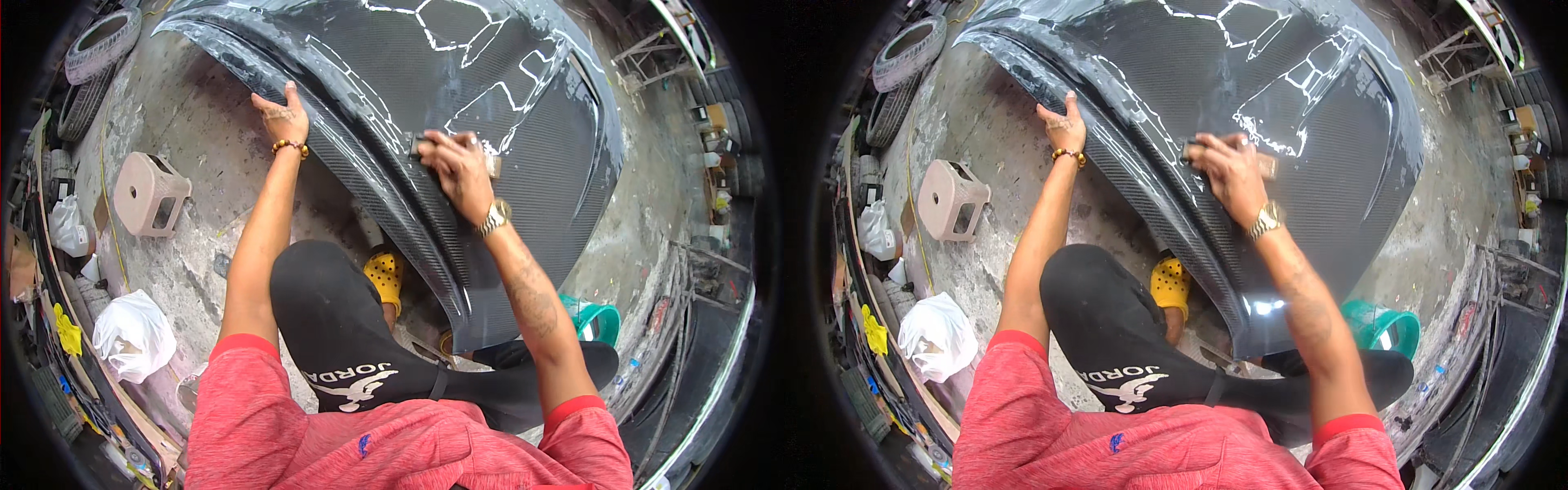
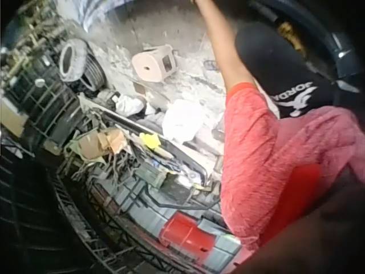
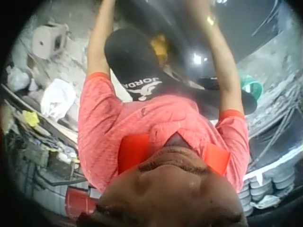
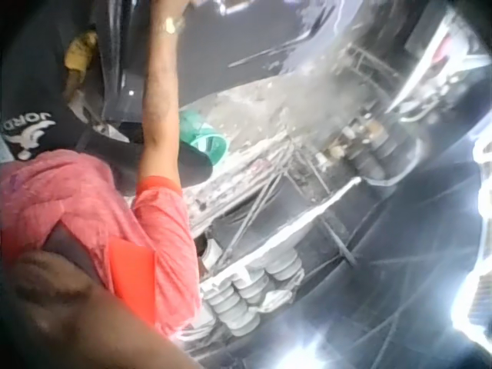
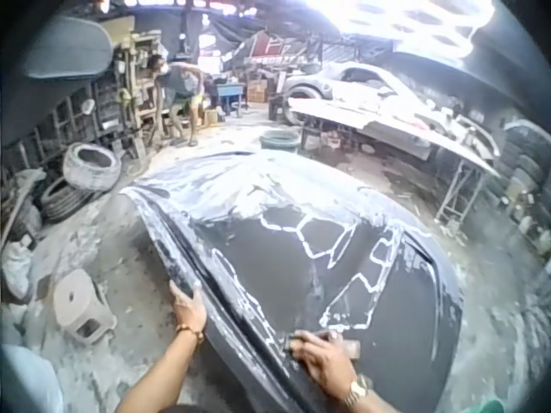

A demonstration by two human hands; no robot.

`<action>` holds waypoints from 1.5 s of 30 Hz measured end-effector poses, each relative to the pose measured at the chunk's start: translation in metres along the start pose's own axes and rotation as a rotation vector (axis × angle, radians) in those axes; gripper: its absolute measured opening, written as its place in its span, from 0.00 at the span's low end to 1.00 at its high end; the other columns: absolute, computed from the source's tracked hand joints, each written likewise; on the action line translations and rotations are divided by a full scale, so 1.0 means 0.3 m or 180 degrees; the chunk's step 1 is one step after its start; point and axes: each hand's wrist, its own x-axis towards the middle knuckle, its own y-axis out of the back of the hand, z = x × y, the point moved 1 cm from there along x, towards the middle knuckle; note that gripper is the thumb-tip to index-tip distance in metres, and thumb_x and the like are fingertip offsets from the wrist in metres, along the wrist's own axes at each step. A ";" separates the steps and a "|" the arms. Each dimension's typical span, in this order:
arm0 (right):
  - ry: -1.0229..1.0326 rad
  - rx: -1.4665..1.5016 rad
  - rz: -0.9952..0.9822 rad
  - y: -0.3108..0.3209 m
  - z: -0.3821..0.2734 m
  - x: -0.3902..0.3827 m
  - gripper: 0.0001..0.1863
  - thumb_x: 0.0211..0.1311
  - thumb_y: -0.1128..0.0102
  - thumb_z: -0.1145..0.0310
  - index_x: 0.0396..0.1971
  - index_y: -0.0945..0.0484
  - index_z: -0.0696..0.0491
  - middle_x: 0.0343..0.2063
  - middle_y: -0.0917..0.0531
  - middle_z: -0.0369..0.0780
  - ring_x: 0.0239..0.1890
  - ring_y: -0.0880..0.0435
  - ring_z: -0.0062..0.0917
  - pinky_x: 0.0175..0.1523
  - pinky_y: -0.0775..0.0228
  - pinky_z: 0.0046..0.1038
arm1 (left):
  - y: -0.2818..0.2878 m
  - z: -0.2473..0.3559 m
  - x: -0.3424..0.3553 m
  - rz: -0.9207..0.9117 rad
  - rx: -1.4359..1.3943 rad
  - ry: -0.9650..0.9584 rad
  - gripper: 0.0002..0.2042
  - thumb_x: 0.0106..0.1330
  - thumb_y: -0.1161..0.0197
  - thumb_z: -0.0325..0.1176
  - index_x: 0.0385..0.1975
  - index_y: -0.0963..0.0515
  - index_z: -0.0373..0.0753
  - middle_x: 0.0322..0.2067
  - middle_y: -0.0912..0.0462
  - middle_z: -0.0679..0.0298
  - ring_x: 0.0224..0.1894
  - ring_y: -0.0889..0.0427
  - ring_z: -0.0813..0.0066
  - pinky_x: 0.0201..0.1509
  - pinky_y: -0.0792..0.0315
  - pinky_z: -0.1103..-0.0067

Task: Sand the surface of a carbon fiber car hood using a sanding block and water.

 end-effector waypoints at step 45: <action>-0.1849 0.0537 0.1450 0.446 0.264 -0.486 0.12 0.71 0.37 0.75 0.51 0.14 0.58 0.56 0.14 0.44 0.57 0.15 0.29 0.67 0.28 0.30 | -0.191 0.336 0.050 -0.2083 0.1212 -0.1755 0.65 0.51 0.37 0.80 0.80 0.56 0.40 0.79 0.55 0.51 0.80 0.55 0.45 0.78 0.51 0.47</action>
